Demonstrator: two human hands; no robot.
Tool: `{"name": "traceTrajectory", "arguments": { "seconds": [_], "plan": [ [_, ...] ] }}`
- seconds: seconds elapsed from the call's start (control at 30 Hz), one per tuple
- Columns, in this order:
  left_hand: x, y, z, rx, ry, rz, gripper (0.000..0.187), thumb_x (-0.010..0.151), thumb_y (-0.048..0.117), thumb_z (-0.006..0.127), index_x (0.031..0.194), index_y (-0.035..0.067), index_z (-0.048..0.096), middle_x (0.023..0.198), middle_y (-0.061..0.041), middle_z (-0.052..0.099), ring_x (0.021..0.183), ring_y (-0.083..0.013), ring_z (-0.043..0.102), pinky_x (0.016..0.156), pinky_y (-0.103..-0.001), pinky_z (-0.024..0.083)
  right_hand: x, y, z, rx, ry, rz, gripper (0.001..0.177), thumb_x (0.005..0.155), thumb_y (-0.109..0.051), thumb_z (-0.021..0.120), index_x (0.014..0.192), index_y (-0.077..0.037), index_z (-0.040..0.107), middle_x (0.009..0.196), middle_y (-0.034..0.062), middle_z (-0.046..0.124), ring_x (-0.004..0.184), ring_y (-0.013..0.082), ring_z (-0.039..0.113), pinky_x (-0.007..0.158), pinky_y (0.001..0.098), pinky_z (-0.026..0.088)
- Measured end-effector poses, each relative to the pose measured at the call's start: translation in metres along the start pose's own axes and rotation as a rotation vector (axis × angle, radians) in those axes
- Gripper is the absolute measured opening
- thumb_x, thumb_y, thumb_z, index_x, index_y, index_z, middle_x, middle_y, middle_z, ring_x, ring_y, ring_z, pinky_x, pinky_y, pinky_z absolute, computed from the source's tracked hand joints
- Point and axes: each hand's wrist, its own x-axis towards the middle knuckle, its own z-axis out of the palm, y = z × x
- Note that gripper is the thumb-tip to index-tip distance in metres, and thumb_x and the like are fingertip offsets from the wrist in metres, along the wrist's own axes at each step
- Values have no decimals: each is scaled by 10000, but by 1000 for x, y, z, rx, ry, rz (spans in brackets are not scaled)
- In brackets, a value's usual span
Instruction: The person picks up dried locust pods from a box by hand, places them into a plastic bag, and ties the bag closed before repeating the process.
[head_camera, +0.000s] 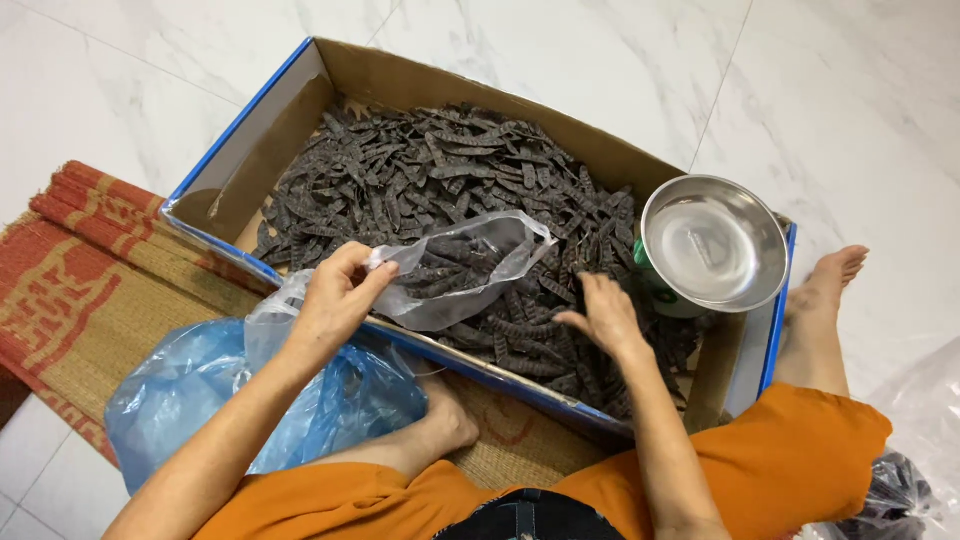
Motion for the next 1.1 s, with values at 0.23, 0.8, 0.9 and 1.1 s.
{"name": "traceTrajectory", "arguments": {
  "seconds": [0.23, 0.8, 0.9, 1.1],
  "plan": [
    [3, 11, 5, -477, 14, -35, 204, 1009, 199, 665, 991, 17, 755, 862, 5, 661, 807, -69, 576, 746, -233, 456, -13, -9, 36, 29, 87, 94, 736, 738, -367, 839, 1317, -8, 562, 1090, 176, 669, 1015, 382, 607, 848, 488, 475],
    [4, -8, 6, -731, 14, -202, 194, 997, 194, 680, 1059, 21, 741, 891, -16, 705, 804, -90, 606, 741, -248, 474, 12, 14, -2, 226, 190, 222, 238, 1047, -189, 605, 1227, -58, 522, 986, 243, 713, 930, 456, 678, 774, 539, 512],
    [3, -8, 6, -720, 14, -194, 199, 995, 196, 680, 1059, 20, 744, 886, -17, 706, 800, -89, 606, 734, -250, 471, 18, 12, 5, 211, -120, 248, 611, 852, -377, 794, 1308, -87, 509, 969, 226, 718, 925, 431, 686, 785, 533, 516],
    [2, -7, 7, -713, 16, -200, 201, 999, 199, 678, 1059, 19, 744, 882, -19, 709, 793, -86, 612, 736, -247, 481, 22, 16, 32, -11, -121, 249, 543, 805, -327, 838, 1242, -79, 632, 1032, 169, 707, 1002, 385, 686, 803, 514, 543]
  ]
}}
